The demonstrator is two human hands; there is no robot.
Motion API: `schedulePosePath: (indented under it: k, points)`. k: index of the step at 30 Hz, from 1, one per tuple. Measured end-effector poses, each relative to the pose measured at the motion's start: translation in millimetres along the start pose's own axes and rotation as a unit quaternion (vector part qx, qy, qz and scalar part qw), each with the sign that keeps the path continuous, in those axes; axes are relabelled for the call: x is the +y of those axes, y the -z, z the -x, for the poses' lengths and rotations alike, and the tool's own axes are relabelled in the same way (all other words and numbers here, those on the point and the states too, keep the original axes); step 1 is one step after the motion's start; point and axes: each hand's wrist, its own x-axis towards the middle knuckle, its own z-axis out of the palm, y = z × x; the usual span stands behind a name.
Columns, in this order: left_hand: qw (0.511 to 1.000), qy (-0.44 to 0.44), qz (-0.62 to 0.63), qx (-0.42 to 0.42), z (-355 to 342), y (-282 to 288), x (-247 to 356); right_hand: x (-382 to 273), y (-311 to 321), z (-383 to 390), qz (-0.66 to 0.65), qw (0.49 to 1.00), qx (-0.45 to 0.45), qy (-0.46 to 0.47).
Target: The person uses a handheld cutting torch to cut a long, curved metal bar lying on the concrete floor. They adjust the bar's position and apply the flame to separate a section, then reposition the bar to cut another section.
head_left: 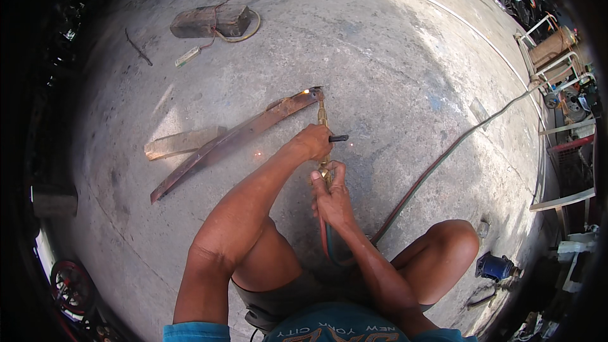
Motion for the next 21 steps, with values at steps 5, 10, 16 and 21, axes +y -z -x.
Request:
schedulePosePath:
  k: [5, 10, 16, 21]
  points:
    - [1.000, -0.014, -0.005, -0.005, 3.6, 5.1, 3.5, -0.4, 0.3, 0.4, 0.000, 1.000, 0.001, 0.003]
    - [1.000, -0.020, -0.008, 0.007, 2.4, 2.1, 0.7, -0.5, -0.3, 0.0, 0.002, 1.000, 0.001, -0.003]
    - [1.000, -0.011, -0.003, -0.005, 2.4, 2.9, 1.8, 0.2, -0.7, 0.7, 0.002, 1.000, 0.003, -0.001]
    - [1.000, 0.017, -0.001, -0.010, 1.3, -10.0, -4.6, 2.2, -2.5, 8.9, 0.006, 1.000, 0.000, -0.001]
